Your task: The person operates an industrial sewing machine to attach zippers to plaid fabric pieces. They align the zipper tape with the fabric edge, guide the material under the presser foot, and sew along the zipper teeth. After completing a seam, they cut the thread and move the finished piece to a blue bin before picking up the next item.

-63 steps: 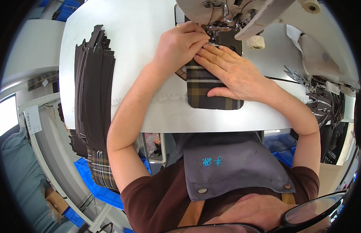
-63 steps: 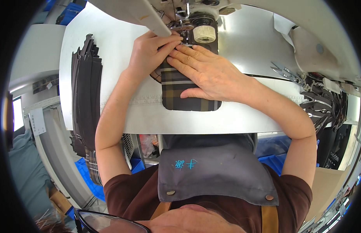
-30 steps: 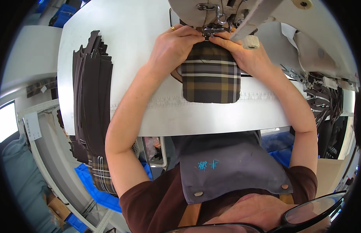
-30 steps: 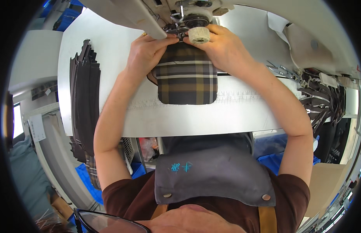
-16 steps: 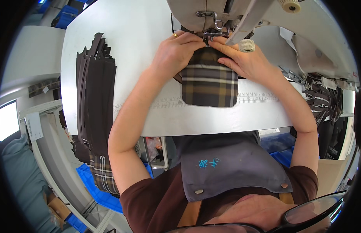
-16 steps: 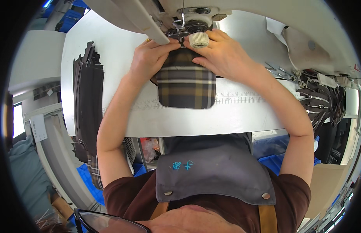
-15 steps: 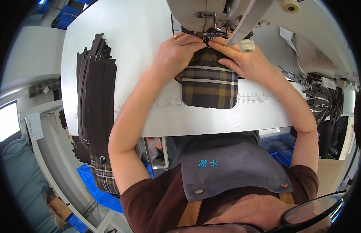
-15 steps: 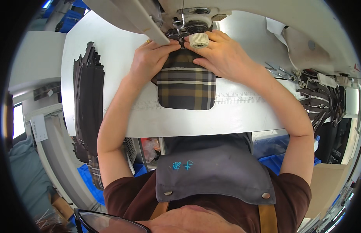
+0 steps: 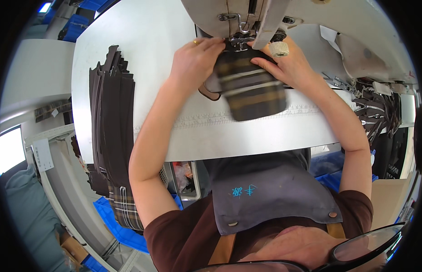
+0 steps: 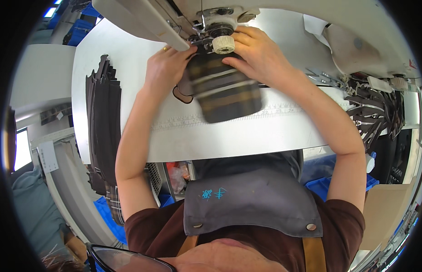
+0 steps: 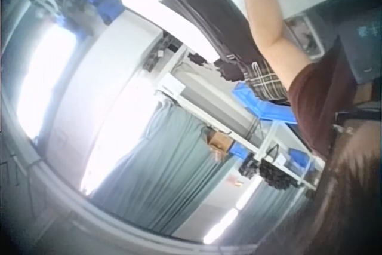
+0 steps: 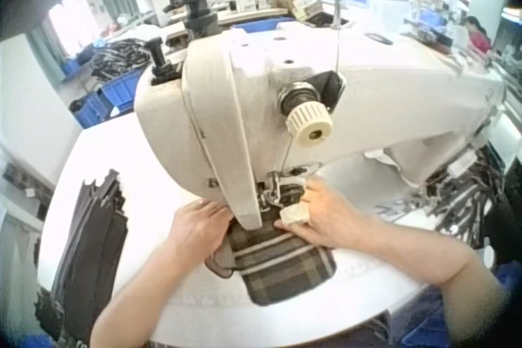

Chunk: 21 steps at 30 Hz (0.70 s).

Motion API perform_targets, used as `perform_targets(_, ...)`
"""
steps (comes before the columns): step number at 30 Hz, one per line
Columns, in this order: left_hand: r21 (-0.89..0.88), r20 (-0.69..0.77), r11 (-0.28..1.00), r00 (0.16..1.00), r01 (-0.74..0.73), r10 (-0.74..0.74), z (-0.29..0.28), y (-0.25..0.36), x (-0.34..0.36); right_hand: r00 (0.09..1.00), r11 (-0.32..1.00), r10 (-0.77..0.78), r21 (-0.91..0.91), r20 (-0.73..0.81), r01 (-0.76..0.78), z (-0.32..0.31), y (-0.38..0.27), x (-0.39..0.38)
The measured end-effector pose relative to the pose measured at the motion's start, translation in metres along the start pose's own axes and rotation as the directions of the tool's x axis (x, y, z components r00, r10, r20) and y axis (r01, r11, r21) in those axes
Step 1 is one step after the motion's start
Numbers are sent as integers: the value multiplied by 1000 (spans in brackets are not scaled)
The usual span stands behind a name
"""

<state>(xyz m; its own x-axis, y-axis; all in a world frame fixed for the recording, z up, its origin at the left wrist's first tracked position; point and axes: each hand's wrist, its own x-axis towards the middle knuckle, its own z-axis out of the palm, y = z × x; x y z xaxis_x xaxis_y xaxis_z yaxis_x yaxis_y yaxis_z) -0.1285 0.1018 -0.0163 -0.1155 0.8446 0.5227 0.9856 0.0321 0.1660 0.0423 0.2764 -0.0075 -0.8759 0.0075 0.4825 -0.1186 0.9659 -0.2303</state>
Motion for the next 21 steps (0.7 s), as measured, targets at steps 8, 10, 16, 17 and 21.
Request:
perform_targets(8, -149, 32, 979, 991, 137, -134, -3, 29, -4, 997, 993, 81, 83, 1, -81, 2, 1, -6)
perform_targets(10, -270, 123, 941, 976, 205, -177, -11, 28, -3, 996, 995, 84, 50, 9, -84, -10, -2, -15)
perform_targets(16, -546, 418, 707, 877, 450, -236, -63, 52, -44, 981, 979, 182, -110, 63, -174, -83, -9, -90)
perform_targets(17, -582, 435, 667, 871, 465, -228, -69, 58, -58, 965, 961, 256, -126, 64, -246, -96, -6, -102)
perform_targets(21, -721, 514, 452, 843, 525, -160, -96, 89, -109, 917, 892, 398, -239, 7, -385, -99, 5, -141)
